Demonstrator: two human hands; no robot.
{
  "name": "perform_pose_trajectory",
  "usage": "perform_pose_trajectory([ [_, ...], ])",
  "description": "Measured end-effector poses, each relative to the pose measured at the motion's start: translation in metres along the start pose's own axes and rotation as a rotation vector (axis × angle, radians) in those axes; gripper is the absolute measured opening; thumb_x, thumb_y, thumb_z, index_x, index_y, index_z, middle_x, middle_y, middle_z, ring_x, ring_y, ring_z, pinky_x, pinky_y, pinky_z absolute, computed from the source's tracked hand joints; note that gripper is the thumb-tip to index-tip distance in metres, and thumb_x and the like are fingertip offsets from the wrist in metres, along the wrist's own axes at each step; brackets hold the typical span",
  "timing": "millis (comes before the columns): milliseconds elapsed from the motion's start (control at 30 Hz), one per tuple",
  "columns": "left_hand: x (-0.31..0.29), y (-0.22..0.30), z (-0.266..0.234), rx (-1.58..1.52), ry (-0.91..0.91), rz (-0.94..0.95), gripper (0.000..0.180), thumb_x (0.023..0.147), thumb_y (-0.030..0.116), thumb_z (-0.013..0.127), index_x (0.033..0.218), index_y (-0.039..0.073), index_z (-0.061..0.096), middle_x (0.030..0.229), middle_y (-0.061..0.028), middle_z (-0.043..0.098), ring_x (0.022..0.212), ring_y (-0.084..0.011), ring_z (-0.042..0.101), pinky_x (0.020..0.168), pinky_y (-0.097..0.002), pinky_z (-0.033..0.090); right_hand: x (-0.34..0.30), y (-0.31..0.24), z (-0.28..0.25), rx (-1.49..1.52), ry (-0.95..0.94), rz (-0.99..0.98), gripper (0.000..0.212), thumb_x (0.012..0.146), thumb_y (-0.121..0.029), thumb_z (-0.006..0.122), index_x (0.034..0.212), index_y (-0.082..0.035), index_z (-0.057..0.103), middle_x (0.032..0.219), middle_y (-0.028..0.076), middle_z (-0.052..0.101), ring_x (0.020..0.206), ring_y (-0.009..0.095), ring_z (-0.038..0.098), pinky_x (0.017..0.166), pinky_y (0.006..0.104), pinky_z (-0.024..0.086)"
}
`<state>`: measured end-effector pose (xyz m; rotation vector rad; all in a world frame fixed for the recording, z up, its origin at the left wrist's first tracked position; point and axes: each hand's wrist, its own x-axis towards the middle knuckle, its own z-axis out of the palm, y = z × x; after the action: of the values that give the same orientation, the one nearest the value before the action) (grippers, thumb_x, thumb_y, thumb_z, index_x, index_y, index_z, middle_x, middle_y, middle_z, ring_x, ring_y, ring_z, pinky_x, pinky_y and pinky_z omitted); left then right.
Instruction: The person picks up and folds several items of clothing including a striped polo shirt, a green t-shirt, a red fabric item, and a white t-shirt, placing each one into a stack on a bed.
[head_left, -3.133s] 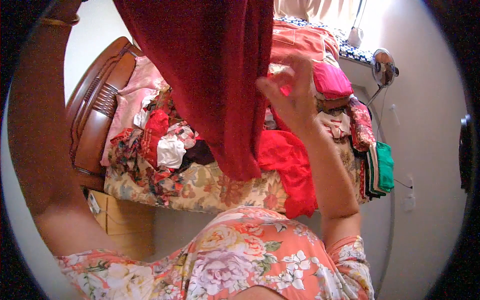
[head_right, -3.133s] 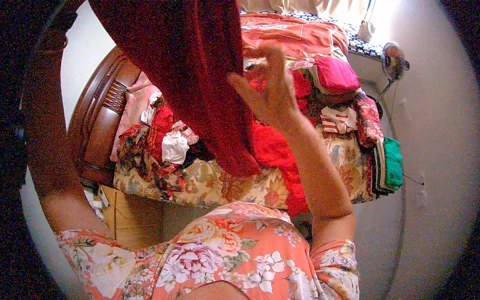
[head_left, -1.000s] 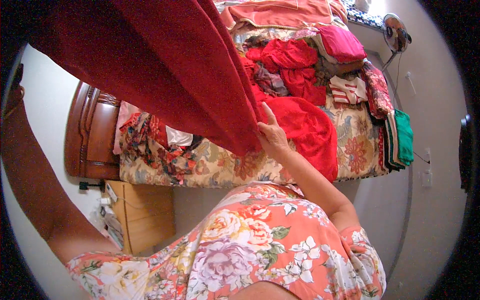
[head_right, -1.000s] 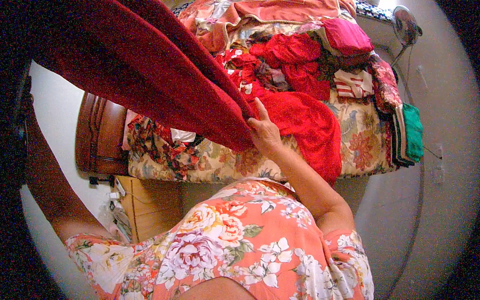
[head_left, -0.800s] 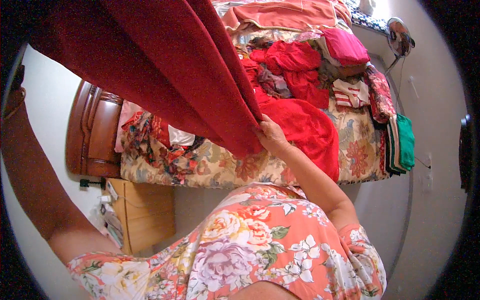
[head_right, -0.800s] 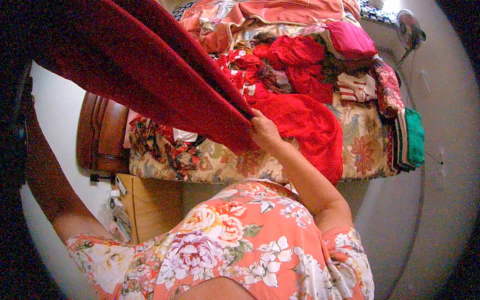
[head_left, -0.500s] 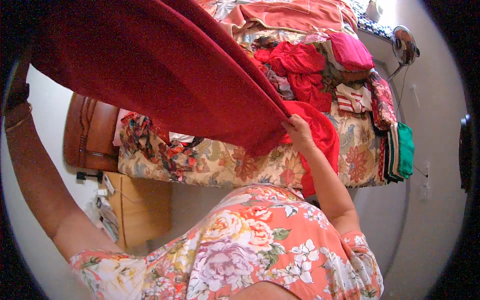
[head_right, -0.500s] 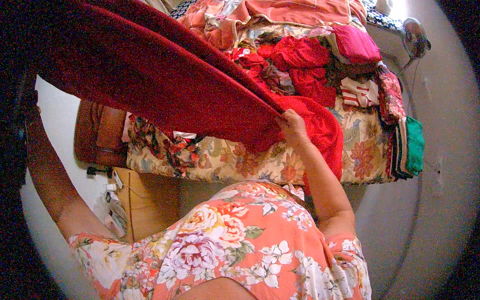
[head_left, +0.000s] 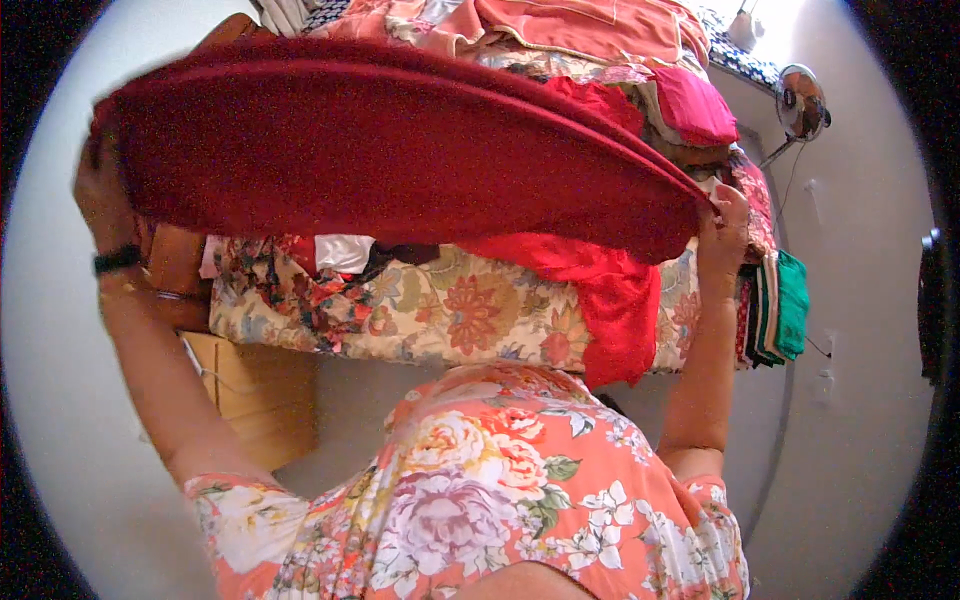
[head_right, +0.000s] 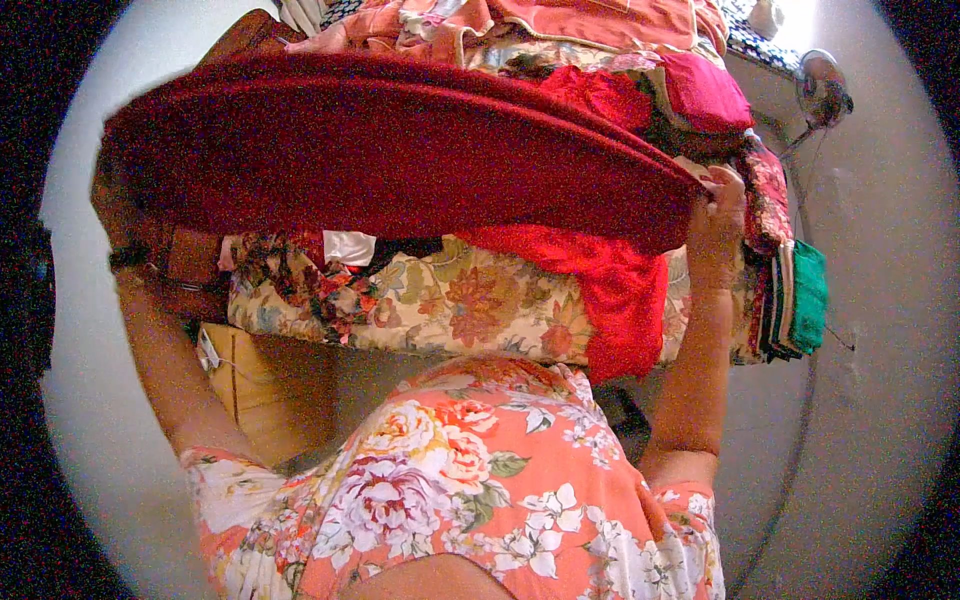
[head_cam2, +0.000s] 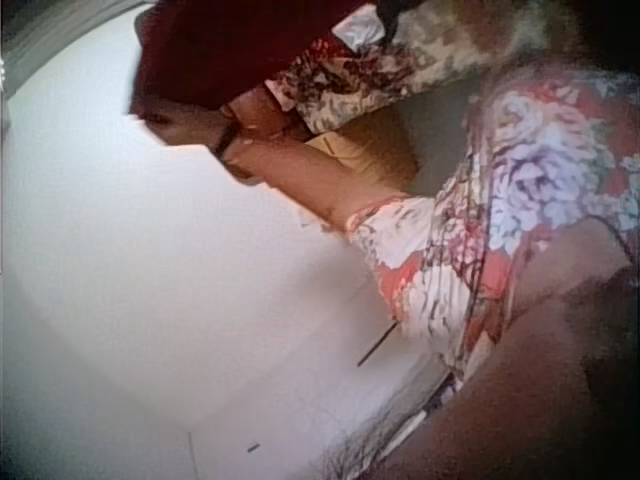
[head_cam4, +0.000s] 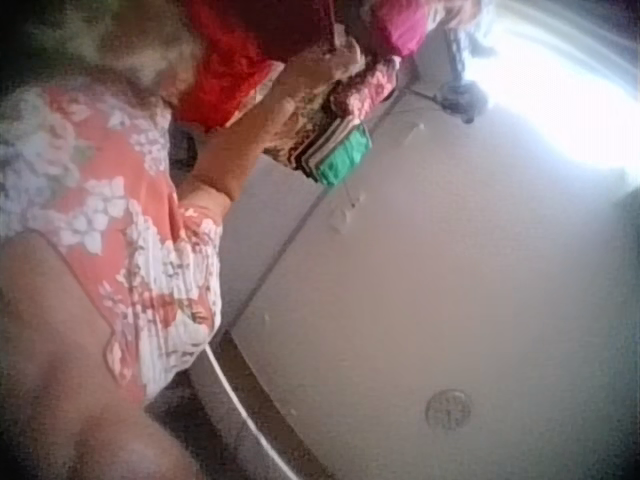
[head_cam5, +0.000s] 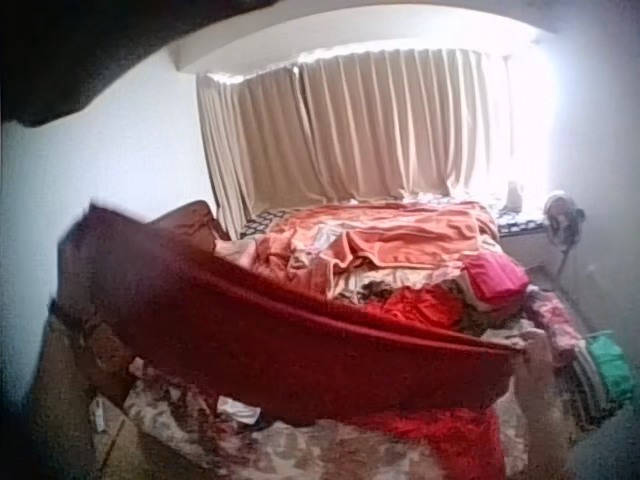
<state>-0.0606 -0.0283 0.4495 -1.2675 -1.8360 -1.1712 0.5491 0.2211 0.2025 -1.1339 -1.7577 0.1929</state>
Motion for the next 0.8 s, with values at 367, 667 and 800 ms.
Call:
perform_pose_trajectory([
  [367, -0.311, 0.058, 0.136, -0.461, -0.821, -0.211, 0.094, 0.063, 0.035, 0.085, 0.137, 0.001, 0.036, 0.132, -0.0185, 0.047, 0.124, -0.0313, 0.045, 0.105, -0.0404, 0.035, 0.013, -0.162, -0.019, 0.148, -0.602, -0.297, 0.011, 0.081, -0.01, 0.066, 0.089, -0.002, 0.064, 0.081, 0.013, 0.065, 0.078, 0.027, 0.064, 0.072, 0.0342, 0.05],
  [667, -0.315, 0.209, 0.183, -1.181, -1.343, -0.006, 0.05, 0.074, 0.034, 0.077, 0.11, 0.005, 0.057, 0.096, -0.0153, 0.066, 0.092, -0.0234, 0.063, 0.083, -0.0383, 0.048, 0.024, -0.203, 0.033, 0.292, -0.823, -0.565, 0.017, 0.079, -0.017, 0.067, 0.077, -0.001, 0.06, 0.072, 0.016, 0.058, 0.067, 0.036, 0.059, 0.059, 0.0391, 0.049],
  [800, -0.268, 0.231, 0.146, -0.724, -1.939, -0.104, 0.043, 0.086, 0.025, 0.07, 0.122, 0.006, 0.055, 0.107, -0.0048, 0.061, 0.094, -0.0137, 0.054, 0.087, -0.0334, 0.046, 0.034, -0.171, 0.047, 0.204, -0.795, -0.461, 0.027, 0.08, -0.026, 0.069, 0.073, -0.003, 0.057, 0.066, 0.017, 0.055, 0.065, 0.037, 0.058, 0.056, 0.0413, 0.046],
])
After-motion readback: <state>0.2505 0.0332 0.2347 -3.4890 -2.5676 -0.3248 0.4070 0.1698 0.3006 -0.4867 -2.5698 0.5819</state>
